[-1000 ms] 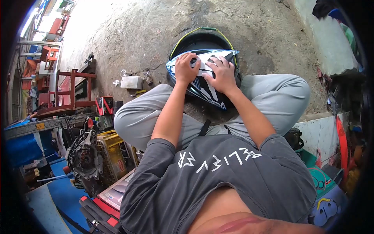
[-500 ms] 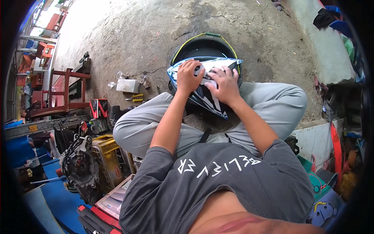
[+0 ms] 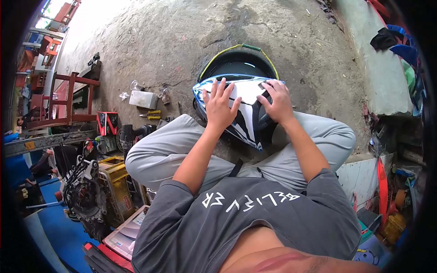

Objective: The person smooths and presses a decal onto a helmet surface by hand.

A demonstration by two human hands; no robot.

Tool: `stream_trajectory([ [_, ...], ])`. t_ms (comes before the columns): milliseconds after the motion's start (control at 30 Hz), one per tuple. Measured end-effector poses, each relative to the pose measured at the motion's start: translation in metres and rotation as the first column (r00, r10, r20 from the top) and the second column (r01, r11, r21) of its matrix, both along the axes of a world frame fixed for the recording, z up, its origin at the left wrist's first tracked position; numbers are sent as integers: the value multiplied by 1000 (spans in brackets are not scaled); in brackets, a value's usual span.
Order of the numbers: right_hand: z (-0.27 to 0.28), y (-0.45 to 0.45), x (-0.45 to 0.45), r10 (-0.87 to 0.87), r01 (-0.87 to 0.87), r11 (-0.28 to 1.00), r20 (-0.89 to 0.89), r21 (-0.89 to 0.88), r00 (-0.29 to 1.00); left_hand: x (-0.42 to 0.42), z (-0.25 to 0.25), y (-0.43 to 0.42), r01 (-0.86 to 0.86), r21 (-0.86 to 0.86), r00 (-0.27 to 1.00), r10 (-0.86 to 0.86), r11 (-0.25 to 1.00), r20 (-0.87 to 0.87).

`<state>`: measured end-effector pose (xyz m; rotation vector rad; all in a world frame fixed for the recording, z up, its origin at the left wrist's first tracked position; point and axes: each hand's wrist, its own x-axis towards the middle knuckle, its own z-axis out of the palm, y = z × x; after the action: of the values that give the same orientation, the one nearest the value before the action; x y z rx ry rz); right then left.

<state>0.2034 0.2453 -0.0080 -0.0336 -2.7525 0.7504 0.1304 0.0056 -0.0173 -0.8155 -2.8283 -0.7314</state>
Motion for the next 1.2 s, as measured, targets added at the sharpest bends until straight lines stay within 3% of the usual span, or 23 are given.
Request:
stream_trajectory([
  [167, -1, -28, 15, 170, -168, 985, -80, 29, 982, -1, -3, -5, 29, 5, 999, -29, 1000, 22],
  [233, 0, -27, 13, 162, -162, 987, -60, -4, 985, -3, -2, -5, 47, -12, 998, -47, 999, 32],
  [333, 3, -12, 2, 139, -152, 971, -85, -183, 987, -2, -2, -9, 60, -30, 998, -59, 998, 32],
  [433, 1, -12, 0, 132, -176, 955, -189, -240, 973, -3, -4, -8, 70, -49, 998, -70, 996, 3],
  [533, -10, -1, -2, 67, -79, 990, -107, -113, 992, -2, -4, -10, 94, -67, 996, -94, 993, -5],
  [633, -11, -3, 0, 76, -84, 995, -132, -54, 988, -7, 1, -17, 152, -106, 988, -155, 983, -16],
  [800, -3, -20, 8, 234, -243, 968, -118, -66, 965, -8, 3, -19, 167, -110, 984, -172, 980, -35],
  [933, -14, 3, -2, 94, -97, 995, -82, -34, 992, -9, -2, -20, 158, -86, 986, -162, 984, -44],
  [1067, -8, -11, 6, 200, -201, 980, -39, -14, 979, -9, -2, -20, 162, -68, 985, -166, 984, -51],
  [1200, -16, -16, 5, 3, 0, 998, -51, 56, 999, -9, -2, -21, 157, -67, 986, -161, 985, -48],
])
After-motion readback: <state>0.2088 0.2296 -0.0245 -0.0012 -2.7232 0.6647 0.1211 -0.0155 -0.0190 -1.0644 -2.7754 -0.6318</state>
